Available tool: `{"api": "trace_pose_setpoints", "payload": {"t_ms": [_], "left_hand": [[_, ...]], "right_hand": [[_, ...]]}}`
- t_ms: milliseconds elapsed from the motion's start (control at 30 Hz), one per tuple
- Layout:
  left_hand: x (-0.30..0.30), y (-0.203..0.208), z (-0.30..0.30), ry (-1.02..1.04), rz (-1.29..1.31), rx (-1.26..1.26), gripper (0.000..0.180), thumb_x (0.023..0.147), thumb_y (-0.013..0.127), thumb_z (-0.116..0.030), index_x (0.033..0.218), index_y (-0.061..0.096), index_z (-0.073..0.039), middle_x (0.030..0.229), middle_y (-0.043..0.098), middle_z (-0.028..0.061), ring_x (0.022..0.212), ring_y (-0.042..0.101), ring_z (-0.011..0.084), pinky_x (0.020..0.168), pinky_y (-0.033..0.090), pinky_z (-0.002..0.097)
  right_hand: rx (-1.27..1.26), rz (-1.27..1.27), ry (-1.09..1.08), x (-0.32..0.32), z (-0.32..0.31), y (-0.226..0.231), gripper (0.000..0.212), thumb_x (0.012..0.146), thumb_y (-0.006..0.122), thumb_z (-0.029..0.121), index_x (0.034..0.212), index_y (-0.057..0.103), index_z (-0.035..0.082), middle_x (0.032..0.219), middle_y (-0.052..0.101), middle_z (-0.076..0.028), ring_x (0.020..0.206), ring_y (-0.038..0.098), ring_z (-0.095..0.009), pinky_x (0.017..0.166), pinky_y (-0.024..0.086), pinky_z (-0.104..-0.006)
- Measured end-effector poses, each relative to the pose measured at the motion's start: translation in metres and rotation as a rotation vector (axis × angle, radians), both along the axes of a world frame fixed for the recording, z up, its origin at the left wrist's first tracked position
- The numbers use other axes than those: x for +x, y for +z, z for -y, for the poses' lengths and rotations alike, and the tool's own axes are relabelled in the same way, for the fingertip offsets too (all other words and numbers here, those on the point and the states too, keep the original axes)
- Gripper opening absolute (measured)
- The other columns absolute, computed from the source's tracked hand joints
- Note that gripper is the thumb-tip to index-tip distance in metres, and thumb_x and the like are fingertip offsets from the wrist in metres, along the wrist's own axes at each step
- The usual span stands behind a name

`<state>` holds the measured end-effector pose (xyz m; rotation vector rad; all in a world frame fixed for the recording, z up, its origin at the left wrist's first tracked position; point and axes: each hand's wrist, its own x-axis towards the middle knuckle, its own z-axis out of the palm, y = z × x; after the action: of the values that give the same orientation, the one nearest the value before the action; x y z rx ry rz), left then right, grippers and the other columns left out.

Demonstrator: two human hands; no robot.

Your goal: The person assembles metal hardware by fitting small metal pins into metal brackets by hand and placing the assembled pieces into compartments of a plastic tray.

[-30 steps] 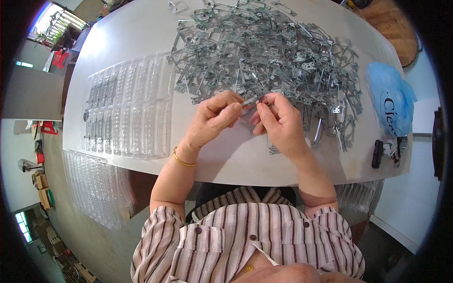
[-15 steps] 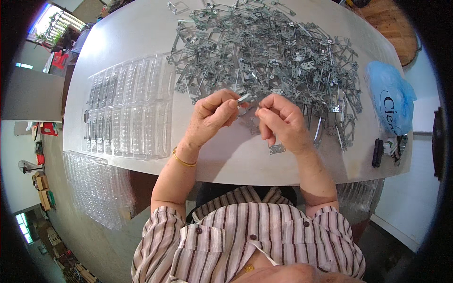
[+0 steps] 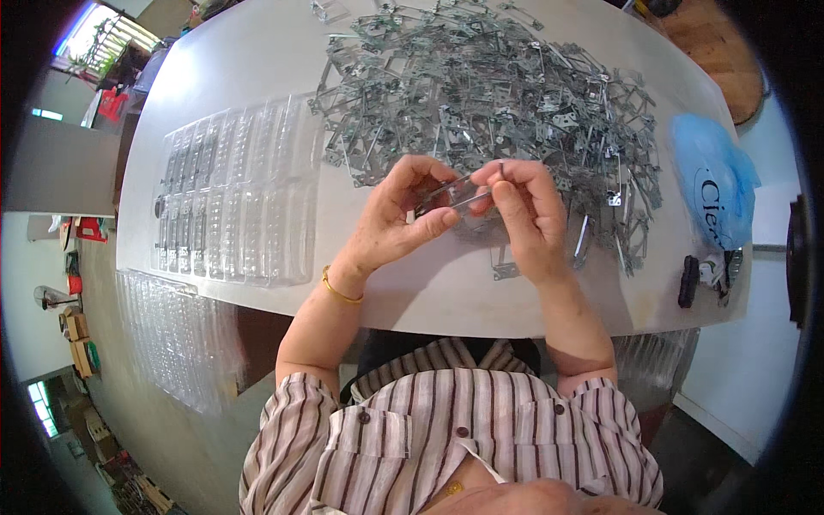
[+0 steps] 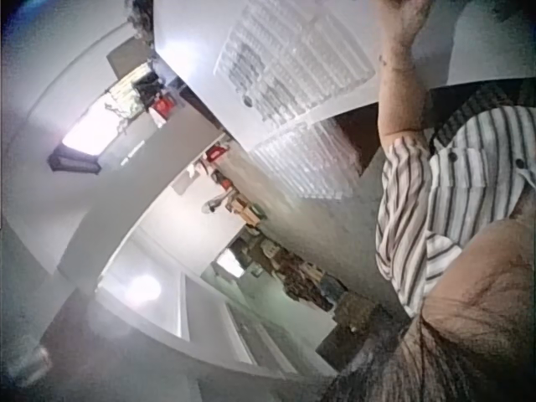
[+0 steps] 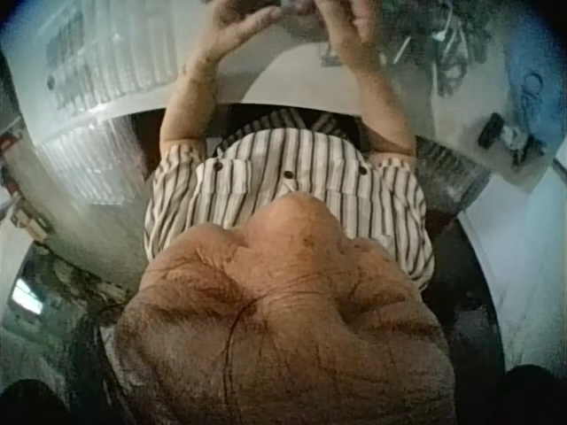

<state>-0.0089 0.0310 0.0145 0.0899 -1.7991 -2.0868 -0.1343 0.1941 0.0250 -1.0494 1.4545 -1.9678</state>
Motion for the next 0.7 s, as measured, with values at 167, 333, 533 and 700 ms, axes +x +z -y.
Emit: {"api": "trace_pose_setpoints", "payload": {"t_ms": [167, 333, 533, 700], "left_hand": [[-0.003, -0.004, 0.01, 0.043, 0.022, 0.085, 0.025, 0.1, 0.066, -0.015, 0.118, 0.059, 0.001, 0.117, 0.061, 0.0051, 0.104, 0.056, 0.0109, 0.091, 0.048, 0.0283], [0.001, -0.018, 0.02, 0.091, 0.045, -0.292, 0.011, 0.1, 0.064, -0.012, 0.106, 0.063, -0.002, 0.102, 0.062, 0.0025, 0.096, 0.056, 0.0095, 0.085, 0.047, 0.0267], [-0.001, -0.008, 0.015, -0.054, 0.17, -0.044, 0.014, 0.098, 0.068, -0.016, 0.101, 0.066, -0.003, 0.091, 0.065, 0.0001, 0.084, 0.057, 0.0073, 0.077, 0.048, 0.0255], [0.0, -0.015, 0.015, -0.094, 0.144, 0.004, 0.017, 0.099, 0.068, -0.019, 0.1, 0.065, -0.003, 0.087, 0.065, -0.0011, 0.08, 0.057, 0.0068, 0.071, 0.048, 0.0259]], "right_hand": [[-0.082, -0.145, -0.106, -0.003, 0.0, -0.001, 0.012, 0.104, 0.053, 0.005, 0.116, 0.053, 0.0, 0.117, 0.063, -0.014, 0.088, 0.064, -0.011, 0.08, 0.057, -0.0258], [-0.078, -0.188, -0.103, 0.001, 0.006, 0.0, 0.013, 0.104, 0.052, 0.003, 0.116, 0.053, 0.0, 0.118, 0.063, -0.015, 0.094, 0.063, -0.011, 0.08, 0.058, -0.025], [-0.08, -0.318, -0.151, -0.004, -0.003, -0.006, 0.015, 0.104, 0.051, 0.004, 0.118, 0.053, -0.002, 0.12, 0.062, -0.018, 0.091, 0.062, -0.013, 0.072, 0.057, -0.0243], [-0.098, -0.435, -0.165, -0.009, -0.006, -0.015, 0.018, 0.105, 0.048, 0.008, 0.12, 0.052, -0.001, 0.122, 0.061, -0.022, 0.088, 0.062, -0.016, 0.069, 0.057, -0.0273]]}}
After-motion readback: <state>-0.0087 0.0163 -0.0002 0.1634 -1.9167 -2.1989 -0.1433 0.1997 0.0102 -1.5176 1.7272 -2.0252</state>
